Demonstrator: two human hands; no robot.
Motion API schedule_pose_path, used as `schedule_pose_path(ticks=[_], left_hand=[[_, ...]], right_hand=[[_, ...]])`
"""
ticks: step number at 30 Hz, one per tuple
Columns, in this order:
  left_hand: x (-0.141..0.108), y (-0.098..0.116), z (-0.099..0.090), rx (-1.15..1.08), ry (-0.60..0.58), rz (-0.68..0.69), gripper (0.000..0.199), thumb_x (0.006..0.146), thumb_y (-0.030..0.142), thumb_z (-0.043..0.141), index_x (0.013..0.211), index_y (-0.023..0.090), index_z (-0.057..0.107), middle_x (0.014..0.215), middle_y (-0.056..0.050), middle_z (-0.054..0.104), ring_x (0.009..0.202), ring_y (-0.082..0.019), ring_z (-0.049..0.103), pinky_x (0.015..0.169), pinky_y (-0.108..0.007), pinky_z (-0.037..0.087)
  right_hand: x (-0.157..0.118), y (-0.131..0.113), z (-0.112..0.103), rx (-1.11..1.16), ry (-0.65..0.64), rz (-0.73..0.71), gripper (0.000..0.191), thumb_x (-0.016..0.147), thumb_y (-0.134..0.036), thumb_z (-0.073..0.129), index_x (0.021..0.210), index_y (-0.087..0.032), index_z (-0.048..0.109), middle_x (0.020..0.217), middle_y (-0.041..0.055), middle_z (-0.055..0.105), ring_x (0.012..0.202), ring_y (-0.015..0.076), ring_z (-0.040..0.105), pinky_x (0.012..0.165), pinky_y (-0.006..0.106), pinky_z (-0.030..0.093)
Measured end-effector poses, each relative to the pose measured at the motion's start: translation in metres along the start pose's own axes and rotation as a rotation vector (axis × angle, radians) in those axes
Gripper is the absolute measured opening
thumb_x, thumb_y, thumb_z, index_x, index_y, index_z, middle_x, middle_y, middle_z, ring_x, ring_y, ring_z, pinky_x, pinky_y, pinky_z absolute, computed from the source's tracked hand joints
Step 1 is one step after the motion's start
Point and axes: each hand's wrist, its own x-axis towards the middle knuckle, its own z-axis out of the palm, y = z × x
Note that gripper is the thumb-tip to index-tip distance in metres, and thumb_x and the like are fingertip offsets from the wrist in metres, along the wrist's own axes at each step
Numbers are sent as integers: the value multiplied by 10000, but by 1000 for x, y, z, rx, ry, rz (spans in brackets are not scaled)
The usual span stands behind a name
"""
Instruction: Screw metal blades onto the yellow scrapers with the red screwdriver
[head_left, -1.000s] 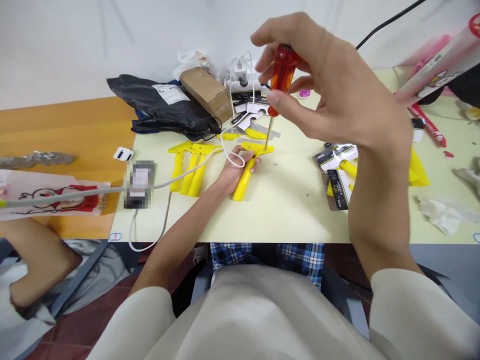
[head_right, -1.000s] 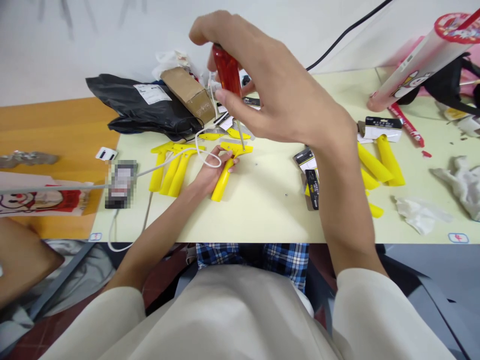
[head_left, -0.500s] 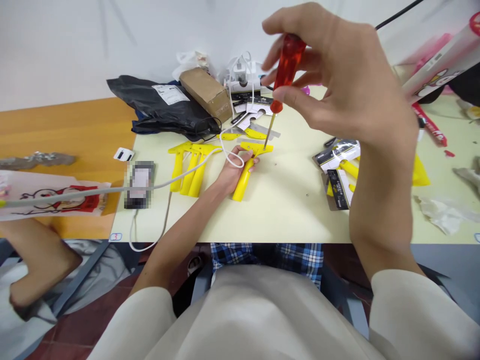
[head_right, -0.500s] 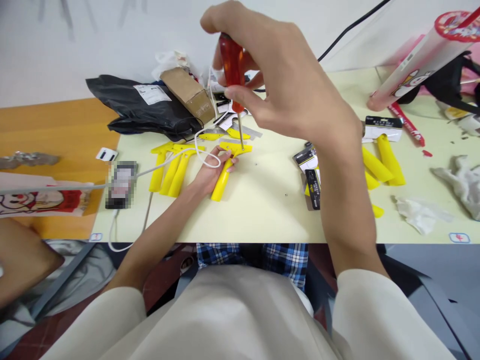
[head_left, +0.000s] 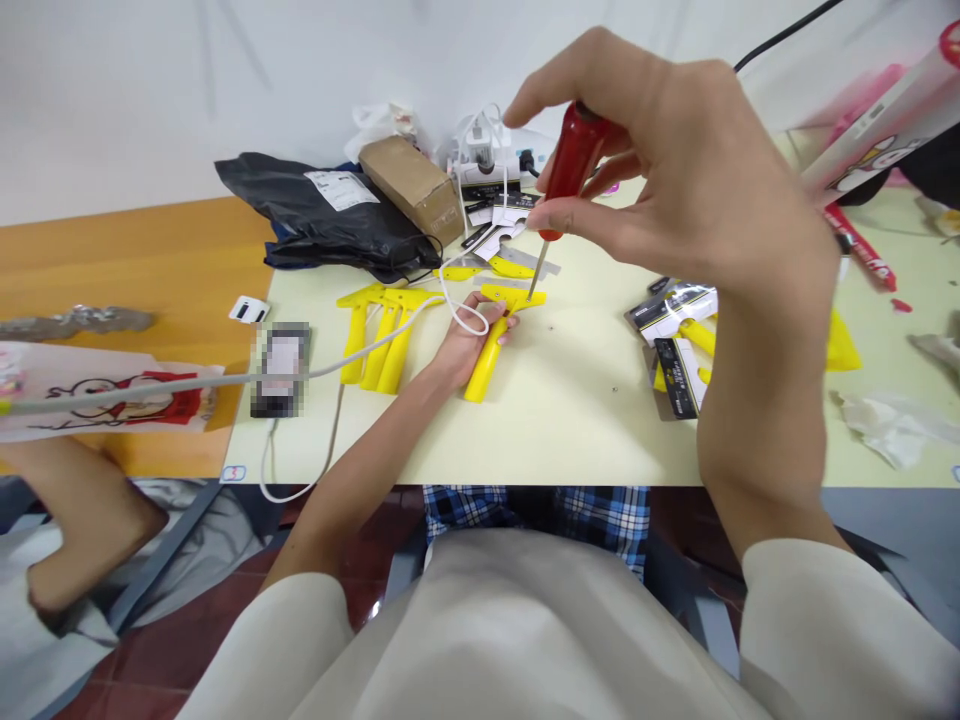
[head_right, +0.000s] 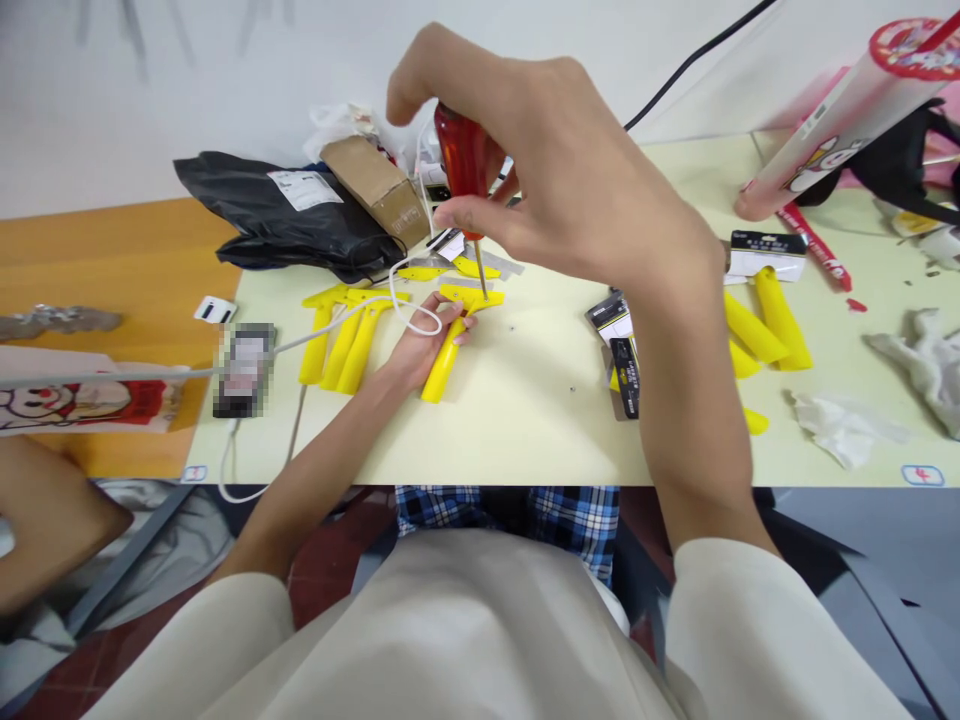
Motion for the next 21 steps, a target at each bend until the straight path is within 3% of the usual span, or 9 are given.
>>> schedule_pose_path(ticks=[3, 7, 10, 16, 21], left_hand=[[0, -1, -1, 11, -3, 5, 502, 813, 135, 913, 959, 245, 446, 882, 24, 649, 768, -124, 692, 575, -200, 442], [2, -2, -3, 16, 4, 6, 478, 820, 131, 906, 954, 245, 462, 898, 25, 646, 766, -121, 688, 563, -209, 444], [2, -2, -4, 1, -6, 2, 466, 822, 126, 905, 965, 246, 477, 906, 24, 643, 769, -125, 686, 562, -216, 447], [0, -1, -1, 20, 13, -11, 518, 802, 151, 930, 963, 249, 449, 891, 29, 641, 782, -124, 690, 578, -207, 440], [0, 0, -1, 17, 16, -10, 530, 794, 156, 938, 956, 249, 442, 896, 31, 640, 772, -120, 684, 576, -209, 435]], right_hand=[[1, -1, 0, -30, -44, 9, 476, 1025, -410, 640, 1494, -391, 558, 1292, 14, 699, 990, 251, 759, 934, 428, 708], [-1, -4, -2, 115, -127, -50, 778, 839, -200, 673, 1569, -364, 459, 1224, 5, 680, 1064, 248, 743, 912, 405, 702], [0, -5, 0, 83, -65, 5, 697, 855, -176, 670, 1497, -411, 534, 1081, -39, 749, 952, 249, 774, 902, 434, 697], [3, -4, 0, -132, -35, 123, 455, 936, -433, 773, 1339, -414, 565, 898, -35, 711, 808, 286, 757, 914, 487, 669], [-1, -2, -2, 90, -87, 60, 523, 897, -218, 660, 1378, -384, 539, 1310, -16, 706, 1084, 231, 766, 906, 383, 671]])
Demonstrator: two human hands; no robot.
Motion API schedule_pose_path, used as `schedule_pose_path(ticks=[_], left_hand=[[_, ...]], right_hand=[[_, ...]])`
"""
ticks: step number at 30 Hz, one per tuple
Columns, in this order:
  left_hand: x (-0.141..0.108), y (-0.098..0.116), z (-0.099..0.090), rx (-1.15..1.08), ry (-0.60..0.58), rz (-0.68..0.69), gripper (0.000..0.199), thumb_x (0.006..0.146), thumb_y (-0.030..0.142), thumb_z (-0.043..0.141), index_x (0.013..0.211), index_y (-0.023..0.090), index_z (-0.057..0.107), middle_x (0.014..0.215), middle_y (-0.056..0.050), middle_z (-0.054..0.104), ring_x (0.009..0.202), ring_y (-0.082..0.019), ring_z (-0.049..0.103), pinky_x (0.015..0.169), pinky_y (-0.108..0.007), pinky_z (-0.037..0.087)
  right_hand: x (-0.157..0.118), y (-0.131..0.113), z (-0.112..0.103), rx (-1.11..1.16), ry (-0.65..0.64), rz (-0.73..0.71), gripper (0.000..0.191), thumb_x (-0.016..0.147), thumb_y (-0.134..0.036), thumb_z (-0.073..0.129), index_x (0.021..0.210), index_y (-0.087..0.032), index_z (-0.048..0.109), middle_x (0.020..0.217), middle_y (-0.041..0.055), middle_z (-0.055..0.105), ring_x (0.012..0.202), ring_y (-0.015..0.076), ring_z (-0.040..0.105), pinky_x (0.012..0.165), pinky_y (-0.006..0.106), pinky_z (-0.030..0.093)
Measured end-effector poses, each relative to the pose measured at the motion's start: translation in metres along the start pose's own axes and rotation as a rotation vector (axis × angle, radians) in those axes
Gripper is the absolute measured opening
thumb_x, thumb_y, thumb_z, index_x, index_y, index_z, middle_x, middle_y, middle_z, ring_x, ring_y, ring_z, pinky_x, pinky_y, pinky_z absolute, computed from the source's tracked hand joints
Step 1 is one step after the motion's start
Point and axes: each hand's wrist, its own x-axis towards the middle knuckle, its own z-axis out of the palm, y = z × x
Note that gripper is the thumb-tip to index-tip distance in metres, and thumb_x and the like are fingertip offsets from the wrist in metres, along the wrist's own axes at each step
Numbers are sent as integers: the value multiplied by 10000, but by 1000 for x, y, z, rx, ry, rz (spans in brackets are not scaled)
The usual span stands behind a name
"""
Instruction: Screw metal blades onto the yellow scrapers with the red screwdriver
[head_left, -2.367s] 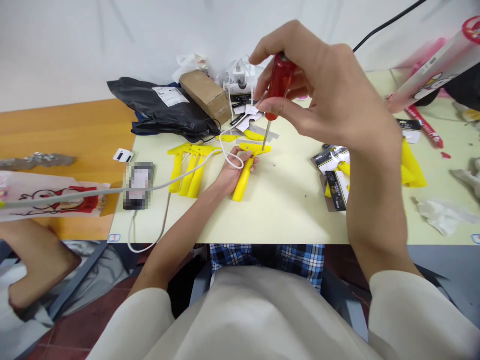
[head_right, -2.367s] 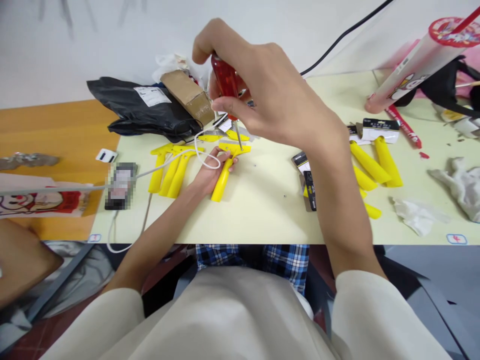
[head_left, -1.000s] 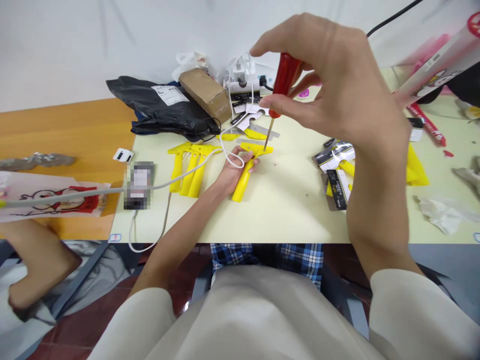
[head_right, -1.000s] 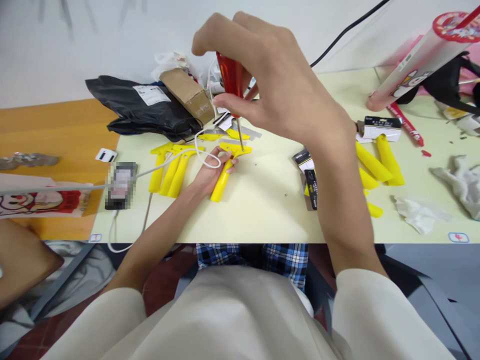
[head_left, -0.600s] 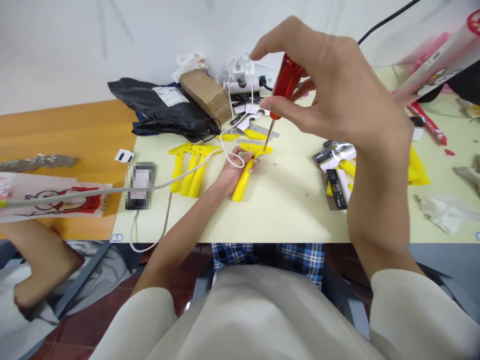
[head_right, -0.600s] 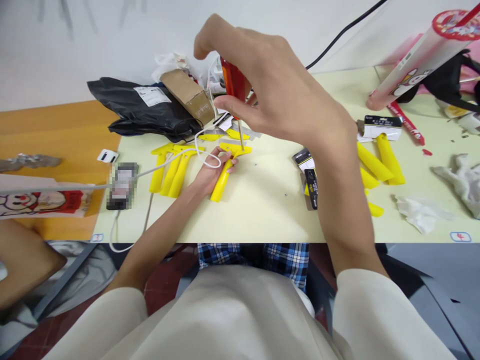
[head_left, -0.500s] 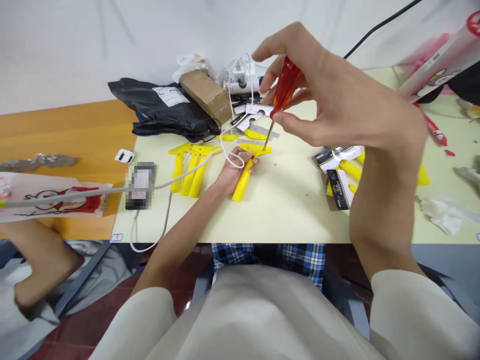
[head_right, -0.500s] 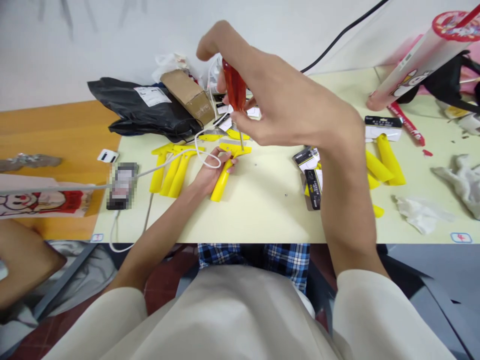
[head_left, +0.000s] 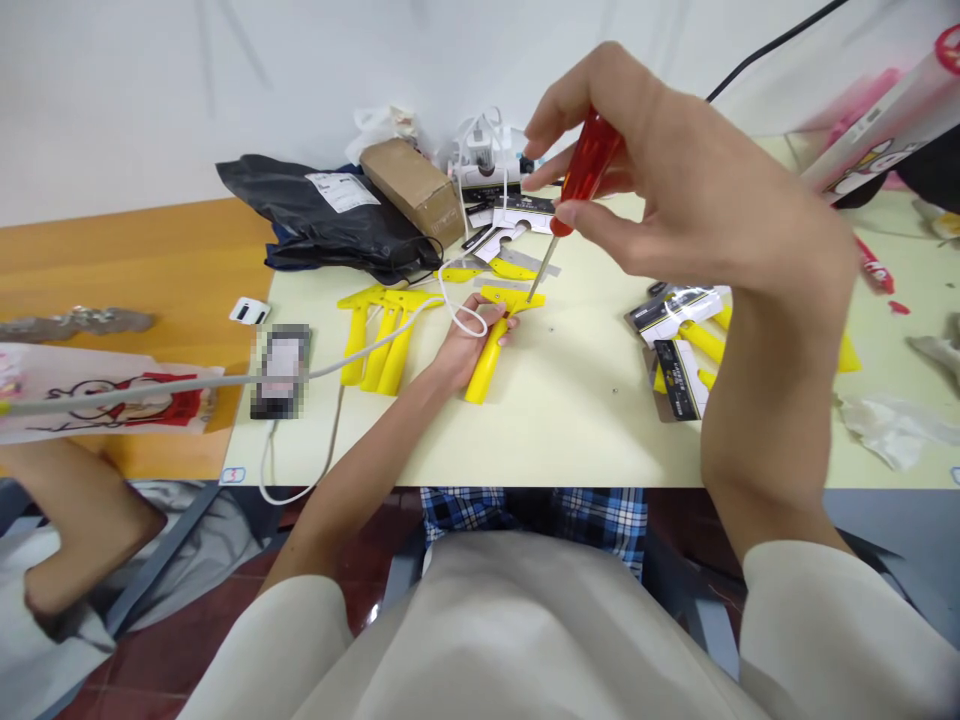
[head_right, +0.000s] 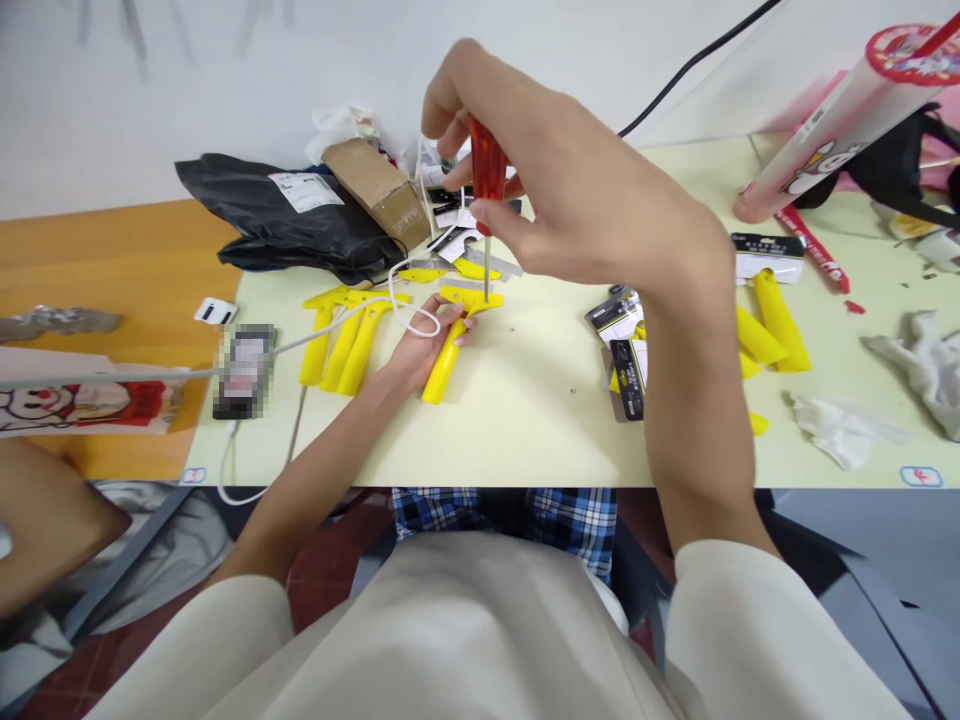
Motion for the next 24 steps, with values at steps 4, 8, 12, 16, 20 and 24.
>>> schedule_pose_path(ticks=[4, 8, 12, 16, 20, 24], left_hand=[[-1, 0, 1, -10, -3, -3, 510, 806, 151, 928, 967, 249, 455, 900, 30, 638, 782, -122, 689, 584, -206, 437], [-2, 1, 3, 3, 16, -26, 498, 816, 133, 918, 964, 251, 458, 889, 33, 630, 777, -121, 687, 582, -205, 433], [-2, 2, 2, -24, 10, -29, 497, 820, 114, 916, 971, 255, 464, 878, 36, 619, 773, -120, 675, 576, -203, 428], [-3, 2, 0, -55, 7, -27, 483, 830, 97, 908, 1001, 259, 486, 875, 40, 611, 768, -112, 662, 572, -195, 425], [-3, 3, -1, -75, -3, -29, 484, 822, 92, 915, 998, 255, 495, 868, 37, 613, 762, -115, 665, 563, -195, 430], [-2, 3, 0, -81, 23, -40, 500, 799, 82, 925, 984, 253, 493, 875, 41, 619, 756, -105, 661, 546, -182, 415]], right_hand=[[2, 0, 5, -42, 150, -3, 357, 906, -272, 748, 1224, -383, 627, 1096, -36, 771, 917, 259, 781, 890, 441, 691], [1, -2, 4, -101, 97, -13, 436, 936, -281, 701, 1348, -355, 581, 1204, -6, 750, 985, 266, 770, 1035, 518, 678], [-1, -3, 0, 15, 66, -15, 572, 911, -178, 634, 1463, -310, 566, 1528, 41, 600, 1198, 254, 773, 958, 403, 703], [2, -4, 2, -44, 172, -18, 456, 899, -303, 816, 1330, -349, 675, 1204, -25, 777, 1002, 285, 823, 931, 450, 720], [3, -7, 4, -88, 142, -66, 497, 960, -366, 715, 1446, -341, 617, 1179, 2, 768, 1019, 271, 804, 1012, 444, 690], [1, -4, 6, 14, 61, -57, 662, 932, -273, 611, 1586, -317, 516, 1389, 21, 722, 1157, 257, 793, 998, 430, 700]])
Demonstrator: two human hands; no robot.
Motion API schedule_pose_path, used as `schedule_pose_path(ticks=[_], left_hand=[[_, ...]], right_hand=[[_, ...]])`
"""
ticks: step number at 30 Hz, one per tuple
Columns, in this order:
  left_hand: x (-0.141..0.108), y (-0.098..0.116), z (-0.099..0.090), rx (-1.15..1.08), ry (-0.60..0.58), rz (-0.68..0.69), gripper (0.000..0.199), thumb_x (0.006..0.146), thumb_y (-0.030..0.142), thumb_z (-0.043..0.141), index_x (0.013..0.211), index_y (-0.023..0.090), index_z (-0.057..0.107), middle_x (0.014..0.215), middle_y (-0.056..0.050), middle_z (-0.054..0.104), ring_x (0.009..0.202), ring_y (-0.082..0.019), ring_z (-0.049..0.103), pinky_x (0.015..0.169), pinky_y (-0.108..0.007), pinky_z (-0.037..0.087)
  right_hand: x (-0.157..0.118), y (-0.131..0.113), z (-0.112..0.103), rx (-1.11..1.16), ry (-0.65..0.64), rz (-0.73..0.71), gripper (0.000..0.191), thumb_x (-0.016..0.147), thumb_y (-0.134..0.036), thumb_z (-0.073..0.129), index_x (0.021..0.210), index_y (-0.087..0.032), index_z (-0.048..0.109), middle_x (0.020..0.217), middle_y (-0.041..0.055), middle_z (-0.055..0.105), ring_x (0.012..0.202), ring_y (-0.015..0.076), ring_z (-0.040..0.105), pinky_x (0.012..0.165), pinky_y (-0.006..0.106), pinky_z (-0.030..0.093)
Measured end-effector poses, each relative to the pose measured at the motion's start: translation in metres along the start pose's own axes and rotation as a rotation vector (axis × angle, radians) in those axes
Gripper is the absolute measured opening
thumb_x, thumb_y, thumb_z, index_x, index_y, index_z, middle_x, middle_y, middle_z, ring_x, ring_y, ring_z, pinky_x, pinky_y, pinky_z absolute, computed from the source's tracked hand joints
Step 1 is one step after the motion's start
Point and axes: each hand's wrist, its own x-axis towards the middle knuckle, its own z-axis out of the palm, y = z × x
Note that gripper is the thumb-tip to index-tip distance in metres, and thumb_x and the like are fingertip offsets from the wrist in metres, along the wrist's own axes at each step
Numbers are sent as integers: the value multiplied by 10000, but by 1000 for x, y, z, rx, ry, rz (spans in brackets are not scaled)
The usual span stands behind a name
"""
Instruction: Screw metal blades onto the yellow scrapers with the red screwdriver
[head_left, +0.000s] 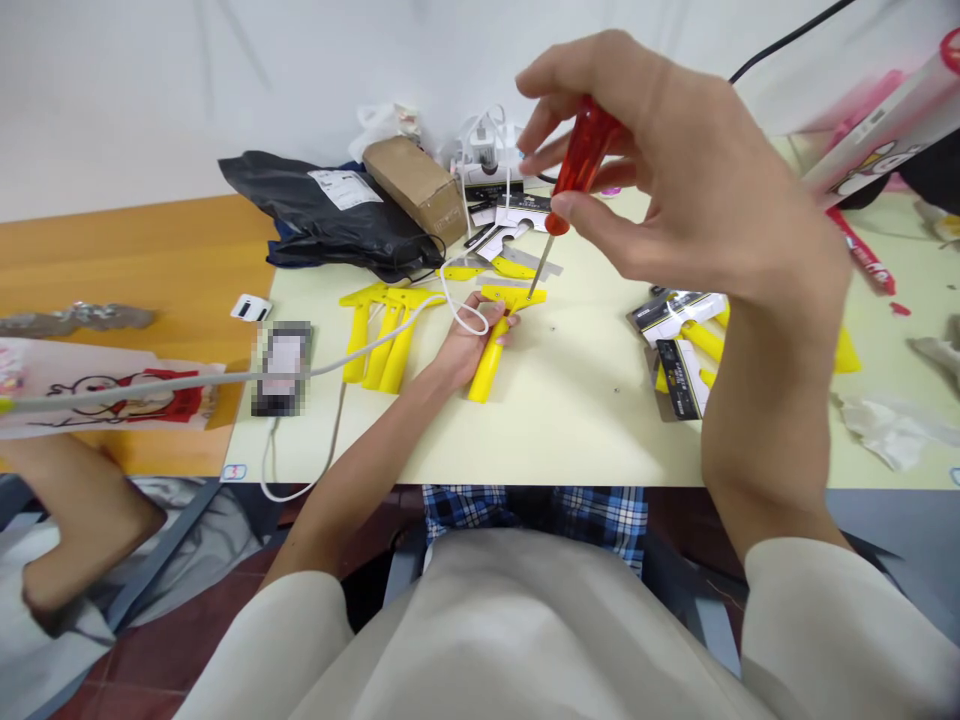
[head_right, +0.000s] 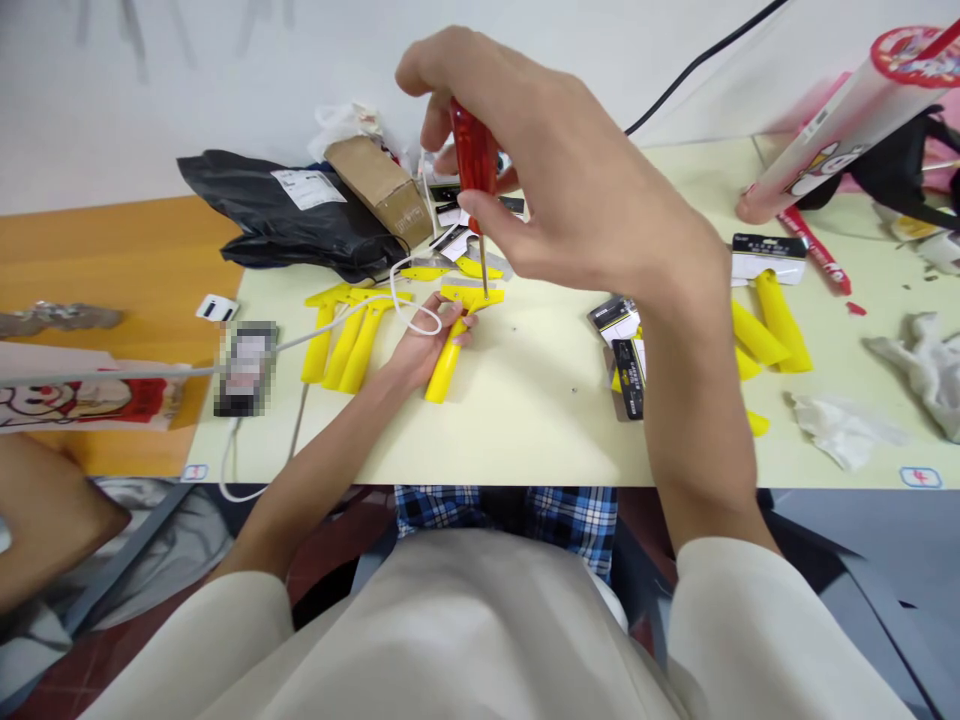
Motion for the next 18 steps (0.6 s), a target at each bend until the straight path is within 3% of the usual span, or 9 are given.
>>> schedule_pose_path(ticks=[3, 5, 7, 11, 13, 15, 17, 18], left_hand=[[0, 0, 0, -25, -4, -12, 508, 790, 65, 920, 998, 259, 499, 880, 39, 631, 767, -110, 670, 530, -172, 386], [0, 0, -1, -28, -5, -14, 506, 790, 58, 912, 1002, 260, 499, 874, 36, 636, 781, -119, 680, 522, -169, 368], [1, 0, -1, -10, 8, -14, 499, 791, 60, 910, 988, 255, 495, 865, 34, 637, 791, -122, 685, 519, -170, 355], [2, 0, -2, 20, 21, -6, 465, 794, 76, 911, 939, 233, 498, 878, 19, 647, 799, -122, 687, 523, -185, 367], [3, -1, -3, 15, 7, 7, 436, 801, 83, 906, 913, 221, 508, 896, 8, 656, 809, -123, 691, 524, -187, 378], [3, -1, -4, 9, -12, 18, 405, 807, 88, 903, 891, 207, 525, 897, 2, 659, 817, -123, 696, 521, -181, 384], [4, -1, -5, 3, -22, 20, 375, 809, 87, 903, 887, 194, 551, 891, -2, 659, 825, -124, 700, 521, -175, 390], [4, -1, -5, 1, -21, 19, 363, 809, 85, 903, 893, 189, 565, 892, -3, 661, 829, -124, 702, 526, -176, 399]], right_hand=[[1, 7, 3, -57, 113, -52, 549, 944, -435, 723, 1480, -412, 612, 1104, -16, 789, 920, 266, 816, 860, 410, 724], [3, 8, 5, -147, 164, -65, 440, 971, -515, 727, 1400, -456, 653, 942, -29, 768, 833, 265, 794, 866, 403, 710], [4, 7, 5, -174, 130, -63, 409, 1034, -496, 621, 1432, -407, 645, 1009, 1, 771, 877, 266, 786, 928, 430, 694], [2, 6, 3, -81, 38, -72, 668, 961, -302, 559, 1626, -262, 509, 1413, 93, 718, 1056, 278, 773, 966, 482, 691], [2, 8, 4, -17, 76, -57, 693, 942, -296, 611, 1629, -334, 523, 1339, 45, 758, 1035, 265, 791, 908, 434, 709], [3, 10, 6, -25, 154, -86, 560, 971, -390, 678, 1527, -427, 621, 1105, -4, 803, 948, 261, 809, 844, 388, 711], [4, 10, 7, -99, 223, -124, 427, 976, -497, 733, 1399, -450, 704, 920, -15, 788, 852, 267, 802, 817, 384, 703], [4, 9, 7, -123, 228, -120, 407, 990, -513, 722, 1388, -431, 713, 936, -8, 795, 847, 267, 798, 833, 395, 701]])
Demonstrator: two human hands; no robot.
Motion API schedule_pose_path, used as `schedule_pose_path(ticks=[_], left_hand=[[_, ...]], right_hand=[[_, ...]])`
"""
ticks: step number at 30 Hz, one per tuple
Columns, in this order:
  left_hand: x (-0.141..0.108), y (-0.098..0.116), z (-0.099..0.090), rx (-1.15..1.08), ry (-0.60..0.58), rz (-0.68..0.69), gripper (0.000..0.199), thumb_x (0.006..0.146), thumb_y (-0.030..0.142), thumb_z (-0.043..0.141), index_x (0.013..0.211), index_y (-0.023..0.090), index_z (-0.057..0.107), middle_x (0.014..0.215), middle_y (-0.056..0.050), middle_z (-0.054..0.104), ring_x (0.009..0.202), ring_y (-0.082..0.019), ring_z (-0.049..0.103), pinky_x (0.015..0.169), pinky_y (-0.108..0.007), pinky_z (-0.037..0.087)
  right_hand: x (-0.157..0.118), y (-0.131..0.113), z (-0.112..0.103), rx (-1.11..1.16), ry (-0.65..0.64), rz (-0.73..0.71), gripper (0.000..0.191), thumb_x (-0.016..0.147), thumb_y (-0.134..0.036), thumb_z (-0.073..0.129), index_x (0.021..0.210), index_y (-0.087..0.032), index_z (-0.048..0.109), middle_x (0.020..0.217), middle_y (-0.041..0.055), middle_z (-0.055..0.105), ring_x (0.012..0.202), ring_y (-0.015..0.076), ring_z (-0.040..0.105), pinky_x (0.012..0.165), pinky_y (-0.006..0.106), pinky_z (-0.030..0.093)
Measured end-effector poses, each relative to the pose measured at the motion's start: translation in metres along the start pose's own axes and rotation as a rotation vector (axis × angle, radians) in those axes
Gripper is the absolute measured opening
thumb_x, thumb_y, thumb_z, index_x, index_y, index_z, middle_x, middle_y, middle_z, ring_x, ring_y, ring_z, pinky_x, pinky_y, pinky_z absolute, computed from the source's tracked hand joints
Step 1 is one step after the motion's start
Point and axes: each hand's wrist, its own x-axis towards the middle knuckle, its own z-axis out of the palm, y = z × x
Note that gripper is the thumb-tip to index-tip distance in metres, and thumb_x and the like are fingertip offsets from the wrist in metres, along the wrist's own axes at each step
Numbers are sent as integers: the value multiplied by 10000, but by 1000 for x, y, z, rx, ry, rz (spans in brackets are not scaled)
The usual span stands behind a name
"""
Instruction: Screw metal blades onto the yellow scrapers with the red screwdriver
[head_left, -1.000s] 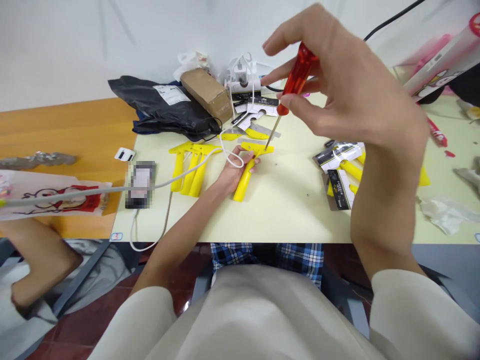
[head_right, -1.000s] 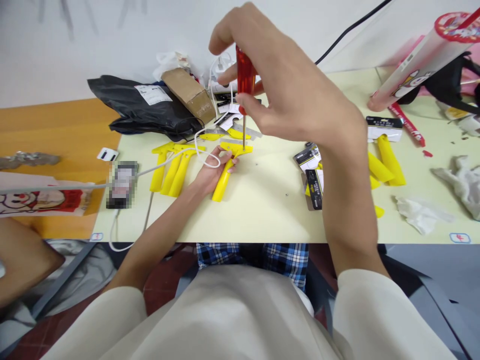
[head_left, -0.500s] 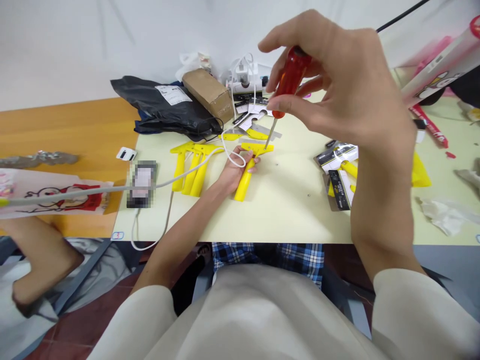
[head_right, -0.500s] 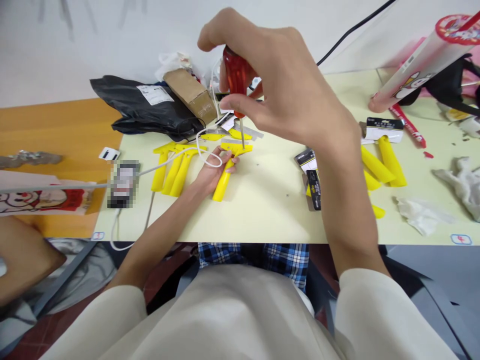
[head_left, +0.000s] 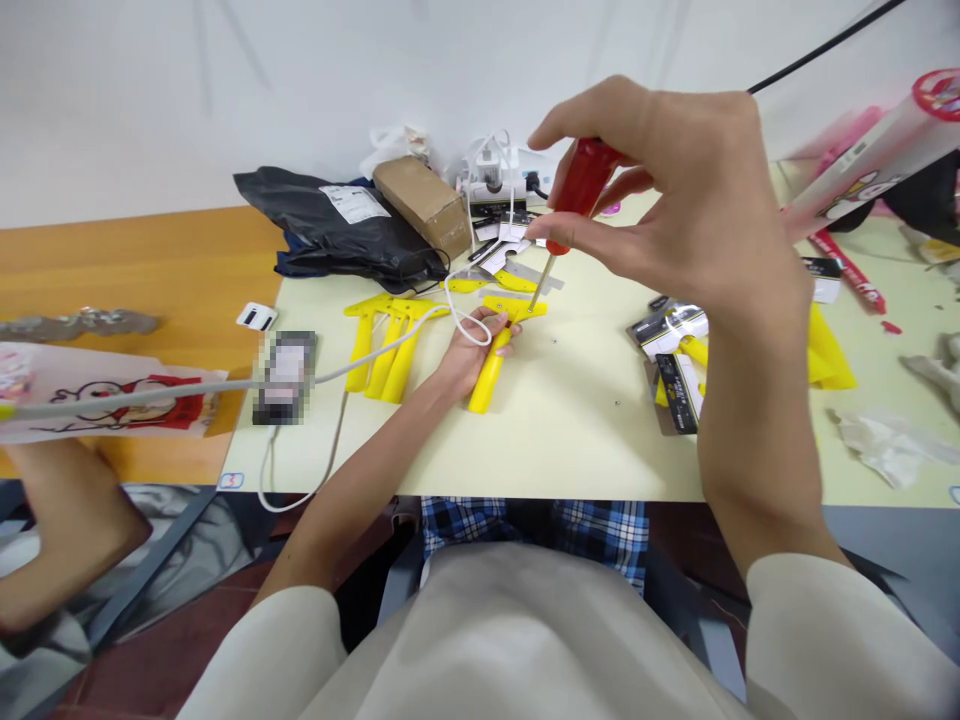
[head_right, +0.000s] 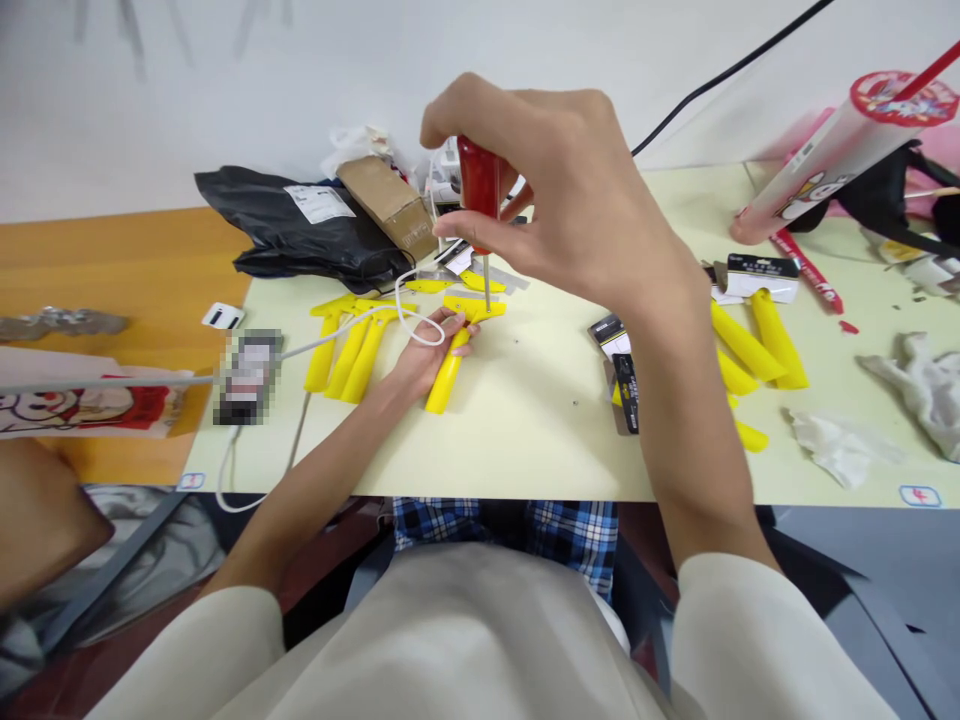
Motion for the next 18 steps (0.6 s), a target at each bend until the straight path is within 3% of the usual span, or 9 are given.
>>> schedule_pose_path(ticks=[2, 5, 7, 9, 11, 13, 15, 17, 18], left_hand=[[0, 0, 0, -5, 11, -4, 352, 810, 83, 905, 911, 187, 585, 896, -3, 666, 829, -124, 704, 539, -184, 418], [0, 1, 0, -11, 12, -9, 351, 813, 87, 907, 921, 191, 589, 885, 4, 659, 823, -123, 699, 554, -193, 430], [0, 1, 1, -12, 7, -10, 352, 818, 89, 904, 914, 195, 582, 876, 8, 651, 822, -120, 692, 551, -188, 418], [0, 2, 2, -13, 14, -12, 358, 821, 85, 901, 910, 201, 574, 875, 10, 646, 818, -116, 683, 544, -179, 401], [-1, 2, 2, -20, 23, -12, 372, 818, 77, 902, 914, 206, 567, 877, 11, 641, 820, -114, 678, 535, -169, 384], [-1, 2, 2, -24, 22, -13, 385, 815, 73, 903, 920, 211, 559, 880, 9, 637, 825, -115, 676, 535, -166, 383], [0, 1, 1, -26, 13, -8, 397, 816, 73, 902, 923, 215, 547, 884, 8, 635, 826, -116, 675, 535, -164, 385], [0, 1, 1, -32, -2, -2, 406, 816, 76, 901, 928, 216, 537, 892, 6, 634, 824, -116, 674, 533, -163, 384], [0, 1, 1, -34, -7, 1, 412, 813, 79, 903, 931, 217, 534, 896, 6, 633, 819, -115, 672, 532, -162, 384]], right_hand=[[0, -3, -2, 15, -62, 22, 496, 1026, -457, 647, 1507, -338, 659, 1158, 42, 812, 970, 279, 798, 906, 436, 696], [-1, -4, -4, 150, -155, 38, 684, 1016, -327, 547, 1690, -224, 495, 1499, 110, 698, 1200, 300, 755, 993, 483, 684], [-2, -4, -5, 196, -94, 15, 631, 1003, -345, 616, 1631, -294, 583, 1383, 72, 755, 1125, 290, 779, 936, 454, 704], [-1, -4, -4, 129, -21, 5, 444, 1002, -421, 726, 1446, -407, 720, 1138, 19, 807, 970, 277, 794, 876, 428, 706], [1, -5, -5, 11, 15, 11, 276, 1020, -501, 740, 1288, -447, 776, 990, 8, 797, 884, 276, 770, 856, 435, 692], [2, -8, -6, -38, -27, 25, 346, 1083, -492, 629, 1395, -391, 739, 1096, 37, 800, 971, 285, 757, 956, 482, 677], [2, -9, -7, 1, -93, 5, 532, 1096, -376, 510, 1606, -253, 597, 1313, 89, 767, 1167, 298, 734, 1073, 550, 643], [1, -7, -7, 87, -137, -9, 637, 1073, -303, 474, 1699, -185, 481, 1459, 114, 704, 1265, 303, 715, 1080, 580, 641], [0, -5, -6, 119, -117, -11, 617, 1074, -318, 501, 1685, -226, 516, 1427, 93, 721, 1227, 297, 739, 1026, 551, 670]])
